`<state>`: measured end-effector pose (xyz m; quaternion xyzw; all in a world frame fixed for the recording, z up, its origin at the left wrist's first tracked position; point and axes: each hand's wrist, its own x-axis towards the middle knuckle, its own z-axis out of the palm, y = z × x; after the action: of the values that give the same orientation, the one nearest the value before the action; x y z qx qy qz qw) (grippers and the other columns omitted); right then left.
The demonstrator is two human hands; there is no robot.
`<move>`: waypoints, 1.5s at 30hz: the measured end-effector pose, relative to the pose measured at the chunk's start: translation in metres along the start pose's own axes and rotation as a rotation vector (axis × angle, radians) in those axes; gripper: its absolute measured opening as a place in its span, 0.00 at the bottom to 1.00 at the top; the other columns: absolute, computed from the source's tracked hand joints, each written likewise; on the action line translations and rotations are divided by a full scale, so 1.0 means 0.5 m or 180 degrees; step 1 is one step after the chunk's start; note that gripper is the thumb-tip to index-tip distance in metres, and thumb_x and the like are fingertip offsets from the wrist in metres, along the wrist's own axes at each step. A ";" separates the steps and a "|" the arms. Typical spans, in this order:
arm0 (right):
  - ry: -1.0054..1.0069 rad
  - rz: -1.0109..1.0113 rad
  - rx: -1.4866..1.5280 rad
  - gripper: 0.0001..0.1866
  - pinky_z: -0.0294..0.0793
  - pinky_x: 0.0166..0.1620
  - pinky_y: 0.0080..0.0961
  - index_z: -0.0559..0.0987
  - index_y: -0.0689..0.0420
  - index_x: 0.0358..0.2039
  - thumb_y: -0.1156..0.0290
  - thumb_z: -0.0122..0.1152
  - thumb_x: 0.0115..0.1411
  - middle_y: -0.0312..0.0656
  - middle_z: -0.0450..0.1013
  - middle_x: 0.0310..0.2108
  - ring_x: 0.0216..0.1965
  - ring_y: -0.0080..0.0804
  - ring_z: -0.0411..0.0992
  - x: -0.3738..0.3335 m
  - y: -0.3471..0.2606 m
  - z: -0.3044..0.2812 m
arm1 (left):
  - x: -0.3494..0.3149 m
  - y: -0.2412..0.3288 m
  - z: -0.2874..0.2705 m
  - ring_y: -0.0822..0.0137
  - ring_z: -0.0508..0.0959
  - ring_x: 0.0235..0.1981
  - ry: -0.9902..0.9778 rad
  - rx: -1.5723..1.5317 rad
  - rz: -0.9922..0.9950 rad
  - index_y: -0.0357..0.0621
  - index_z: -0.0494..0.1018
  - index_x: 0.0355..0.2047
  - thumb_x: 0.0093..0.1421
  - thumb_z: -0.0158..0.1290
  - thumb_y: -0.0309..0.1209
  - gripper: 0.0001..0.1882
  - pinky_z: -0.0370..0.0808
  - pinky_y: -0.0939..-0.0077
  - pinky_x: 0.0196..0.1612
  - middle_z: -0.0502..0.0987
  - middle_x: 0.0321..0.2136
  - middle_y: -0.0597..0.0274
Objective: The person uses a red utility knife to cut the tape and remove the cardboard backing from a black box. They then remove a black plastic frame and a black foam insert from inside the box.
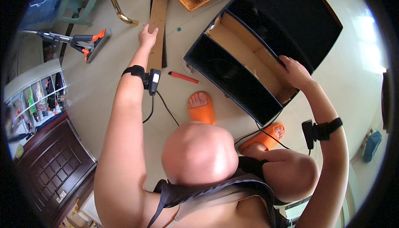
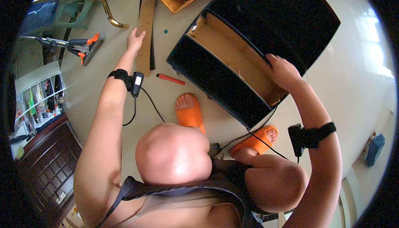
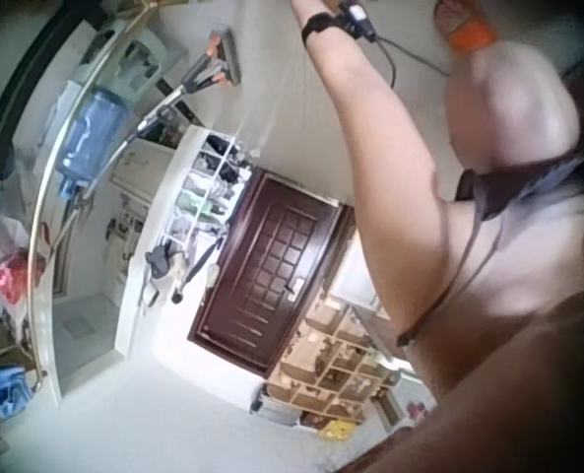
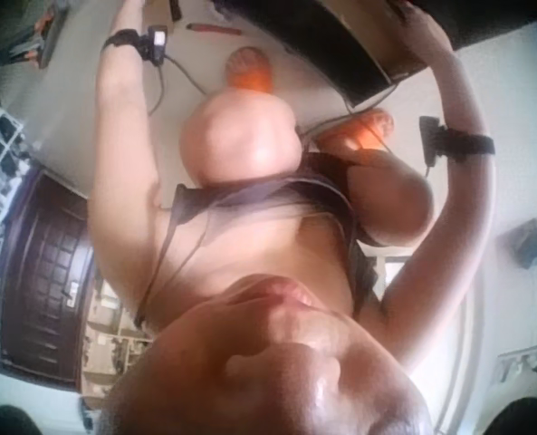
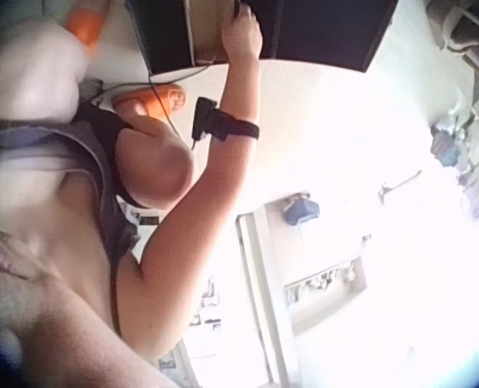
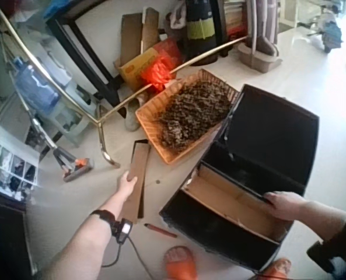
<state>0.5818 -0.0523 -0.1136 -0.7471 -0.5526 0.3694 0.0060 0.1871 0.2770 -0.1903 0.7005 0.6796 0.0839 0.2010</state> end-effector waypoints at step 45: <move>-0.0921 -0.0567 0.0927 0.18 0.70 0.41 0.39 0.77 0.64 0.28 0.58 0.54 0.54 0.56 0.72 0.27 0.33 0.51 0.72 0.014 0.038 0.142 | -0.320 0.502 0.195 0.51 0.76 0.29 -0.3731 0.1991 0.4162 0.43 0.76 0.24 0.48 0.55 0.42 0.14 0.71 0.60 0.34 0.75 0.22 0.50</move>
<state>0.5585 -0.0823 -0.1768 -0.6258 -0.5523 0.5466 0.0670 0.4461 0.1041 -0.1545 0.8968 -0.0683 -0.3736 0.2269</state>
